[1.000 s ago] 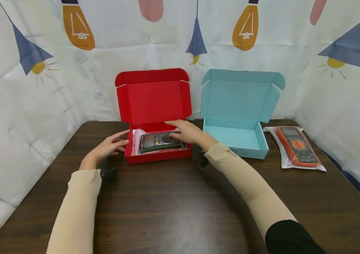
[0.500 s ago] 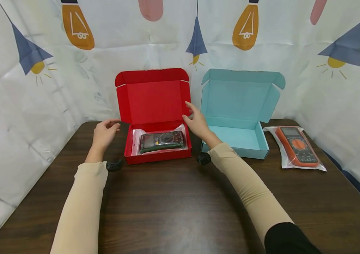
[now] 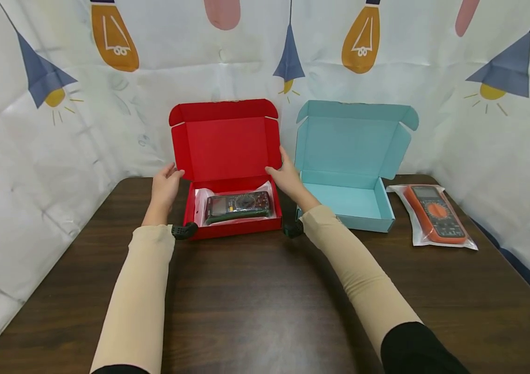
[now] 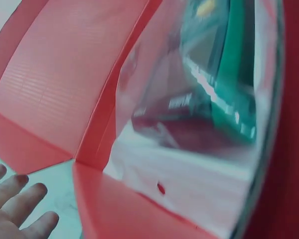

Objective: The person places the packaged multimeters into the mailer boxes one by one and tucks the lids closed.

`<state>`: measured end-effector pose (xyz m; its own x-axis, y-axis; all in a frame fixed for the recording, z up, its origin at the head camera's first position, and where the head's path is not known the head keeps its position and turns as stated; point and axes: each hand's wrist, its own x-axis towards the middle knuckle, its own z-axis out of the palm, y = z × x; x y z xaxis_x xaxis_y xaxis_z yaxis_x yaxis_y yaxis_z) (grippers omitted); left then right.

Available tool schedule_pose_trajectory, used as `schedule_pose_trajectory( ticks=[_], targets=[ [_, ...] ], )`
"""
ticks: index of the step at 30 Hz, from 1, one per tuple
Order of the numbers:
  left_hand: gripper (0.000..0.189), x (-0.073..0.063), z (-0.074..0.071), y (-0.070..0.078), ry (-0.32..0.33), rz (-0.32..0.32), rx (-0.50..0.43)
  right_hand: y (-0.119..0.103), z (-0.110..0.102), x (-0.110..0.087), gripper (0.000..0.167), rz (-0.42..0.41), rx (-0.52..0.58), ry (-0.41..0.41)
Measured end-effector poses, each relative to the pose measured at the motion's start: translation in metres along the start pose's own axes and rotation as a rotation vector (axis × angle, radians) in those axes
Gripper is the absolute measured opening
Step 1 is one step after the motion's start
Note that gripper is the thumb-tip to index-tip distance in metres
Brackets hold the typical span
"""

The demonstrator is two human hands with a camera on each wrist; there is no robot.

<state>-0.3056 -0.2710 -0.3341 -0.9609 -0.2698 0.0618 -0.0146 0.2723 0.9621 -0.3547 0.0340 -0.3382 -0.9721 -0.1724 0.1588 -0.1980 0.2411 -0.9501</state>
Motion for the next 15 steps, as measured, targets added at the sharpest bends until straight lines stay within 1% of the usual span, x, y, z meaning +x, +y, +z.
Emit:
schedule_pose_trajectory(
  ticks=[3,6,11,15],
  targets=[
    [0.06,-0.0011,0.0037,0.0037,-0.025,-0.006,-0.032,-0.0015,0.0014,0.0009,0.082,-0.01,0.046,-0.003],
    [0.06,-0.0024,0.0033,0.0058,-0.036,-0.004,-0.052,-0.0017,0.0017,0.0008,0.079,-0.029,0.064,0.003],
    [0.06,-0.0053,0.0004,0.0035,-0.035,-0.018,-0.079,-0.0011,-0.0019,-0.0033,0.072,-0.033,0.068,-0.001],
    [0.058,-0.008,-0.001,-0.0009,-0.016,-0.011,-0.098,-0.0008,-0.0068,-0.0076,0.069,-0.019,0.056,-0.028]
  ],
)
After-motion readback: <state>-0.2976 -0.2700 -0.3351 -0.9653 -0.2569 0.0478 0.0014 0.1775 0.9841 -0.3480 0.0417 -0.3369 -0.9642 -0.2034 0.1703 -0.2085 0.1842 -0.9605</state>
